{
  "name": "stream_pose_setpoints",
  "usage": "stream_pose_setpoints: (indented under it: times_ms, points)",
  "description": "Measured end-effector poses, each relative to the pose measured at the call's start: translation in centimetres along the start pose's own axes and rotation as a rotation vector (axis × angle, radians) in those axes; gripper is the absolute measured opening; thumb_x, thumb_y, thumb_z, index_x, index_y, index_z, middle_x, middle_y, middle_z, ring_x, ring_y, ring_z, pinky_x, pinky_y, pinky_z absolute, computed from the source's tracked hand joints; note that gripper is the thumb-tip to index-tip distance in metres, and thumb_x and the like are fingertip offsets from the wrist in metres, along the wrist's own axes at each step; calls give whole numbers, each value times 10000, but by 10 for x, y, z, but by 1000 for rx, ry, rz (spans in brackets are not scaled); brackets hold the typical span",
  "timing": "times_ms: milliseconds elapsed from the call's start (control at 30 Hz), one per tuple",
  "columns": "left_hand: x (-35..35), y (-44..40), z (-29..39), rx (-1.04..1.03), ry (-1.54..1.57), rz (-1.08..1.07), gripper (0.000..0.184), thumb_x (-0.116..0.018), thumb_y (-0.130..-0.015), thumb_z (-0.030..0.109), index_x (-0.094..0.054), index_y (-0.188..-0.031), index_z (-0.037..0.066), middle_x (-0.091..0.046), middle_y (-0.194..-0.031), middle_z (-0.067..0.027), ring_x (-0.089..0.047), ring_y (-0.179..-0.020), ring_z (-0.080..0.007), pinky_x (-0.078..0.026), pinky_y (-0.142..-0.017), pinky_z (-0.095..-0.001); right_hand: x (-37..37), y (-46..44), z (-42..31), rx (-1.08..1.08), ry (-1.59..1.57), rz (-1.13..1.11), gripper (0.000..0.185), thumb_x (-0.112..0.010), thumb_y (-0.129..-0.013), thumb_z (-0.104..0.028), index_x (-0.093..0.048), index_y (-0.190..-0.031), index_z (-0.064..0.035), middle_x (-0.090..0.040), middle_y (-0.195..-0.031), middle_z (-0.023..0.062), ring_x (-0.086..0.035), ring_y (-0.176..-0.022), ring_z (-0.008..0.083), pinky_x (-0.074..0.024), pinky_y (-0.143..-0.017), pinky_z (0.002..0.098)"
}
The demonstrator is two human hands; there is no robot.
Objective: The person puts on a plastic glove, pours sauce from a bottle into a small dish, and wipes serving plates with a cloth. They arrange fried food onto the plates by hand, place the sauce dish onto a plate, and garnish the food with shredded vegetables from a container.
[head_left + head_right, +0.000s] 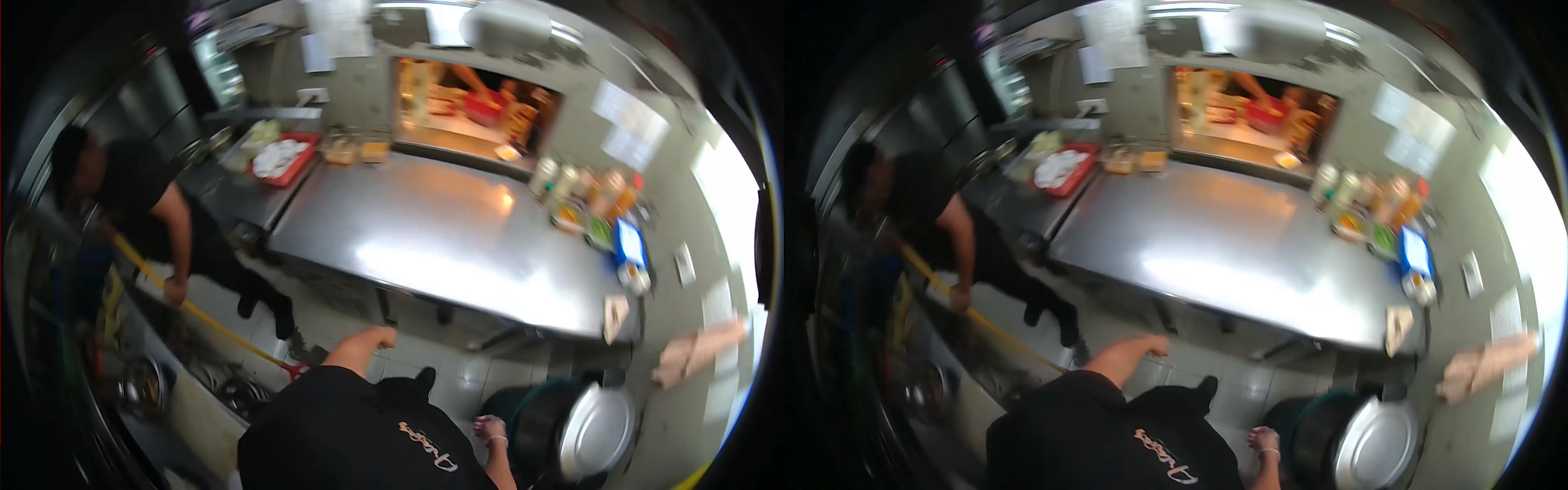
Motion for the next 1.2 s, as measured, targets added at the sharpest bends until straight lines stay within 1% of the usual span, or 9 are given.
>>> stream_pose_setpoints:
  times_ms: [100,167,433,533,800,833,933,1167,1200]
  points:
    - [-10,-21,23,6,94,196,255,-565,-797,95,-716,-976,-6,-712,-1014,-175,-693,-902,-313,-528,-760,-474,-66,38,-141,351,344,217,86,-538,-856,9,-555,-937,-15,-572,-719,84,-564,-619,199,-504,-548,391]
    - [-41,-65,25,28,247,152,237,-560,-777,156,-724,-874,15,-709,-890,-151,-674,-768,-297,-519,-643,-471,-97,72,-191,427,312,205,95,-528,-885,37,-567,-969,23,-588,-710,99,-588,-643,193,-535,-584,356]
    - [-69,-79,89,-22,564,364,230,-596,-695,82,-727,-854,-22,-705,-895,-191,-674,-761,-329,-510,-597,-502,-104,74,-303,137,1056,-12,183,-594,-793,53,-636,-970,34,-701,-878,134,-688,-768,212,-558,-723,301]
    - [-79,-64,78,21,561,371,196,-611,-655,73,-717,-772,-43,-677,-781,-233,-653,-690,-344,-493,-556,-507,-141,62,-327,258,1537,-215,228,-581,-802,72,-651,-1016,43,-713,-933,116,-687,-819,179,-537,-786,257]
    - [-203,-15,42,444,1041,588,137,-575,-703,2,-663,-748,-93,-615,-751,-261,-597,-647,-370,-438,-566,-505,-251,54,-399,-95,1521,-651,160,-553,-950,-15,-642,-1049,74,-699,-901,143,-681,-774,205,-572,-729,313]
    - [-218,-13,41,127,242,378,158,-555,-704,-22,-661,-787,-104,-622,-758,-250,-604,-667,-373,-444,-584,-512,-255,37,-407,-107,1532,-742,174,-540,-970,-38,-635,-1045,87,-694,-882,161,-682,-737,224,-579,-664,339]
    - [-272,39,76,676,1053,490,228,-565,-698,76,-736,-824,-7,-688,-830,-231,-661,-710,-363,-504,-618,-497,-306,49,-410,-36,1812,-860,173,-531,-971,-32,-633,-1043,88,-693,-877,167,-684,-749,225,-581,-662,337]
    - [-329,105,191,875,1755,551,269,-547,-707,66,-729,-896,8,-699,-834,-201,-678,-723,-335,-505,-603,-460,-386,62,-330,-149,1945,-1201,188,-533,-933,-13,-640,-1051,88,-691,-849,161,-666,-711,219,-562,-626,308]
    - [-327,120,206,873,1802,553,300,-550,-761,97,-700,-1006,12,-669,-988,-198,-642,-888,-330,-486,-738,-458,-394,73,-313,-190,1977,-1232,186,-531,-937,-15,-640,-1047,87,-692,-849,160,-667,-714,218,-563,-628,308]
Point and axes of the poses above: each hand's wrist, its own y-axis away from the middle knuckle, its own x-axis out of the back of the hand, z = x × y, the point moved 2 cm from there along -y, towards the middle knuckle
